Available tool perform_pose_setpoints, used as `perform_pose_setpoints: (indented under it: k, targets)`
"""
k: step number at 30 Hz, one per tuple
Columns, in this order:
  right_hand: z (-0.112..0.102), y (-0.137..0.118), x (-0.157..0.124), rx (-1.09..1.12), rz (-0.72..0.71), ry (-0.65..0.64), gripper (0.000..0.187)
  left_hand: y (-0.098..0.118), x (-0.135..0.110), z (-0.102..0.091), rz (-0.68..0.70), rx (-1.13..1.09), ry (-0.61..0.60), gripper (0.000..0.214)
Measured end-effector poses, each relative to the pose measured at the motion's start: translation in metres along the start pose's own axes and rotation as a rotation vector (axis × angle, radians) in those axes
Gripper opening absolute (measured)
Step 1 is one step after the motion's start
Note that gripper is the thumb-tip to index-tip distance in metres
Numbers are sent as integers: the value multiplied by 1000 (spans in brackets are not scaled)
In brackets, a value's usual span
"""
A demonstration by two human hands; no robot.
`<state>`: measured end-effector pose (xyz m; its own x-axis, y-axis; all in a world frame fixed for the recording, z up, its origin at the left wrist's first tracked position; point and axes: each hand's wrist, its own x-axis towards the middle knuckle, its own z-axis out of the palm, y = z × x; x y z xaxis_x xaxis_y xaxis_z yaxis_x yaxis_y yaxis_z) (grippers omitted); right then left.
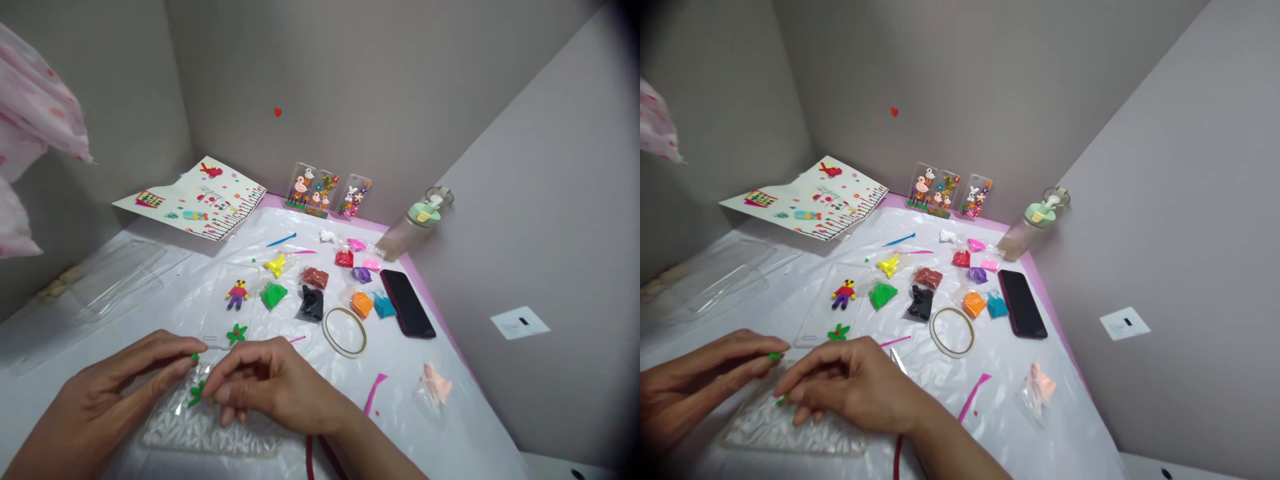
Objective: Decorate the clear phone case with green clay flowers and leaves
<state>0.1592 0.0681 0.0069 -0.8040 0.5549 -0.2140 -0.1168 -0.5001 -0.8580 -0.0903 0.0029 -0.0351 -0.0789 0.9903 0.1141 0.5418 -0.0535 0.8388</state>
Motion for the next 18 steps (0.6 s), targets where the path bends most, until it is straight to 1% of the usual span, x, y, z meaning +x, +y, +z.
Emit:
perform_pose_setpoints:
  k: [2, 3, 6, 8, 10, 13, 17, 18]
  targets:
    - [-2, 0, 2, -33, -46, 60, 40, -3, -1, -1, -58, -72, -70, 18]
    - [-4, -1, 2, -46, -64, 93, 37, -4, -1, 1, -87, -106, -81, 17]
    - [-5, -3, 3, -55, -67, 175, 34, 3, -5, 9, -215, -242, -43, 16]
    - [-5, -3, 4, -52, -55, 204, 37, 11, -7, 14, -327, -356, 6, 15]
    - [-4, -4, 4, -48, -49, 215, 40, 18, -6, 15, -396, -444, 33, 18]
    - [-3, -4, 4, -36, -40, 215, 42, 22, -3, 13, -388, -420, 37, 24]
    - [-2, -6, 4, -10, -12, 201, 44, 21, -1, 12, -436, -419, 142, 32]
    - [-2, -6, 4, -10, -4, 193, 44, 21, -2, 13, -416, -412, 160, 31]
